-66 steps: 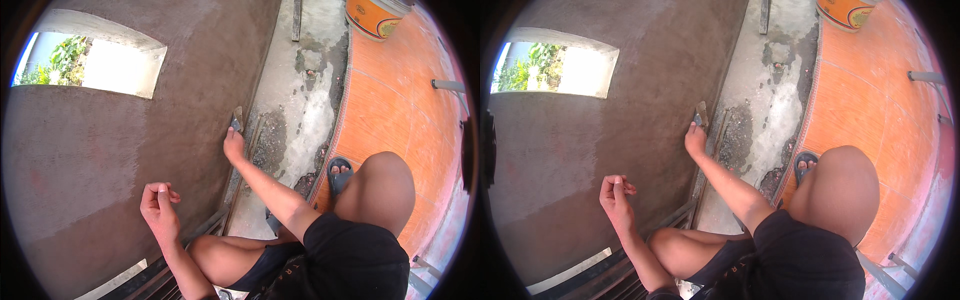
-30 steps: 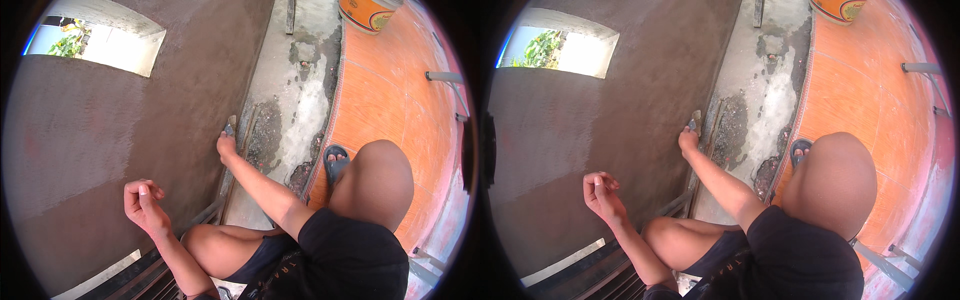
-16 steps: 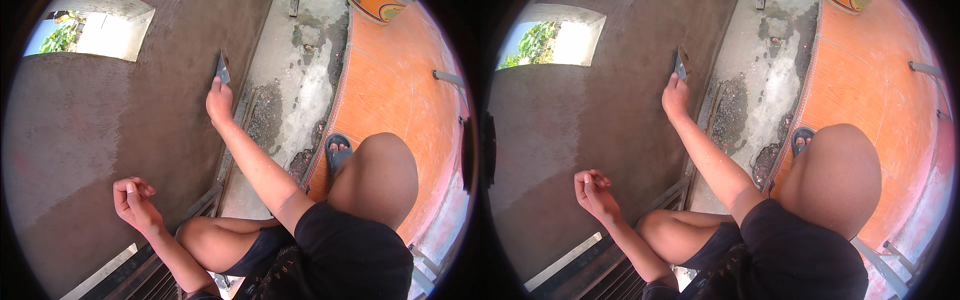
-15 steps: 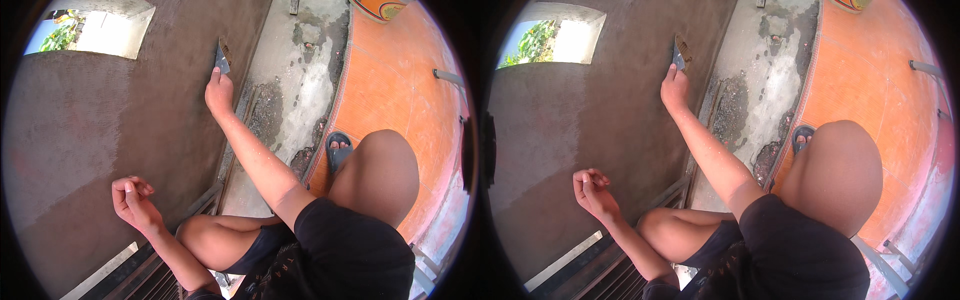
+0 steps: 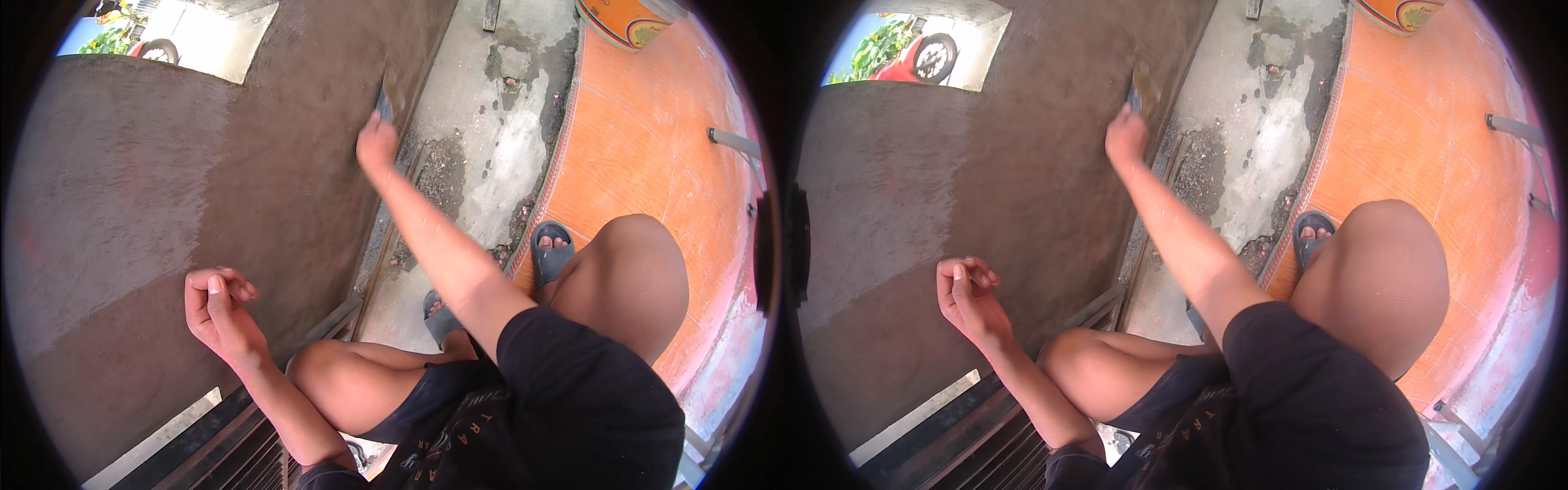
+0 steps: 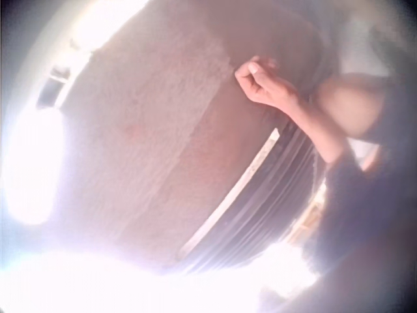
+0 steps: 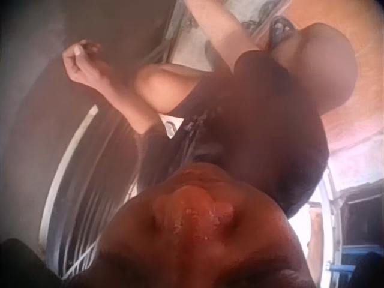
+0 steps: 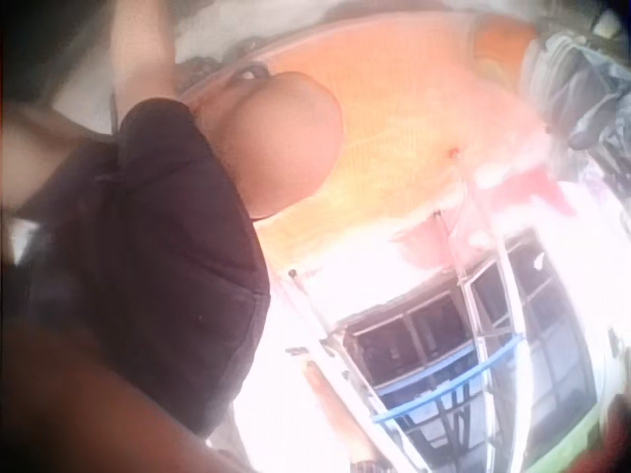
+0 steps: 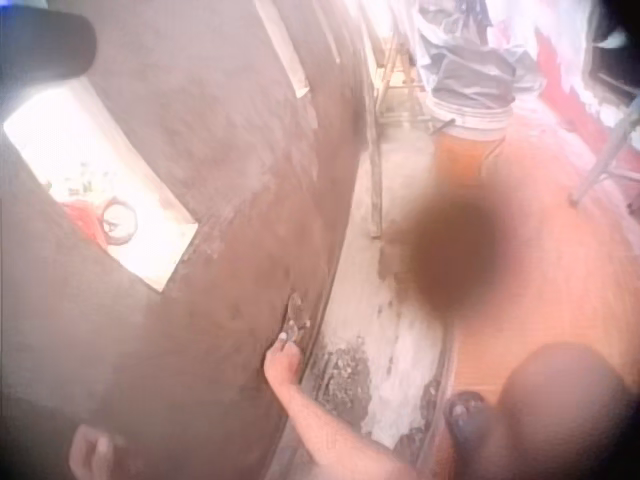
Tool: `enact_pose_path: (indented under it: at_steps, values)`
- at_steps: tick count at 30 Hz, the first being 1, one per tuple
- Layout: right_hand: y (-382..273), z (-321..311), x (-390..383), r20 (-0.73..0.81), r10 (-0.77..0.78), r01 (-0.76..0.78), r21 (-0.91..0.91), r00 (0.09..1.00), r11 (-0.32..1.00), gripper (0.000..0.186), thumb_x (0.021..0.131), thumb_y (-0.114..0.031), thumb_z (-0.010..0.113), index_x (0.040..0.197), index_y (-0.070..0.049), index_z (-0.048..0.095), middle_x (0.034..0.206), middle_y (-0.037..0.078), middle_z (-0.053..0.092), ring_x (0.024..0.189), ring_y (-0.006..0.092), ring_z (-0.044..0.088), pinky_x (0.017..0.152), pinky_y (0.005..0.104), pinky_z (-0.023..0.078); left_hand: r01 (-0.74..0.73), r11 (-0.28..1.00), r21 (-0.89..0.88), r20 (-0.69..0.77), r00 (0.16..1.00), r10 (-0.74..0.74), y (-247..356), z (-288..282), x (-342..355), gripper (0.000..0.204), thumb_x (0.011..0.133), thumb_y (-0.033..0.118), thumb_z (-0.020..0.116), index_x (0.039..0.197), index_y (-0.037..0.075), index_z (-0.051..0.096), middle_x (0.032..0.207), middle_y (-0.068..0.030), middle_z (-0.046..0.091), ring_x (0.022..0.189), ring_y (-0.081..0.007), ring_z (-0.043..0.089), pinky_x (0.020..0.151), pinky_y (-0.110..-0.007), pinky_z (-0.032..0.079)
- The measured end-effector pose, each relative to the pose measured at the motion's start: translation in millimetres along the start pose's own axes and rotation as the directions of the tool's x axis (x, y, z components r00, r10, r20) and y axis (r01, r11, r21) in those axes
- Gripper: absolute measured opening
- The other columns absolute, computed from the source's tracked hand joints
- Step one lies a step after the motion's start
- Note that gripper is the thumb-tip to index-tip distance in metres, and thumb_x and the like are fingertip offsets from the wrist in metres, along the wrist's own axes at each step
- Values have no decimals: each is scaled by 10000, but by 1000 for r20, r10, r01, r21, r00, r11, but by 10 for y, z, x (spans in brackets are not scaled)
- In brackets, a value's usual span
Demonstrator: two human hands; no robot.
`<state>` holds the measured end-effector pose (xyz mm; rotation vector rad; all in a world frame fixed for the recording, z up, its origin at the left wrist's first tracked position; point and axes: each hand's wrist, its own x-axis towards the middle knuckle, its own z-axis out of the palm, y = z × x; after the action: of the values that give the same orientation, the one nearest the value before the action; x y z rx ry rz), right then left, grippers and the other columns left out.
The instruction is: The person uses a trowel to smooth a freshly plastered wall surface. They repeatedly scrape and level the wet plaster along the lower wall section, moving the tool back and forth to even out the texture.
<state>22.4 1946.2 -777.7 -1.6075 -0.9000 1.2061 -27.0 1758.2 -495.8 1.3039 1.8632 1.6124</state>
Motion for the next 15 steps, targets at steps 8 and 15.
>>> enact_pose_path:
  at_steps: [8,15]
  values:
    - [721,401,-241,232,762,-764,439,605,473,487,1040,-357,446,1337,17,545,1233,149,670,1046,298,659,893,453,512,97,990,103,68,992,-104,-19,45,14,191,998,162,556,871,21,579,733,-56,550,665,-135,524,623,-288,452]
    - [209,-72,-395,104,321,-325,27,941,945,464,1061,-317,429,1114,76,671,1014,310,689,1043,451,663,860,486,510,80,996,49,38,996,-82,-41,17,7,184,995,168,557,879,27,576,737,-58,551,673,-137,522,629,-291,450]
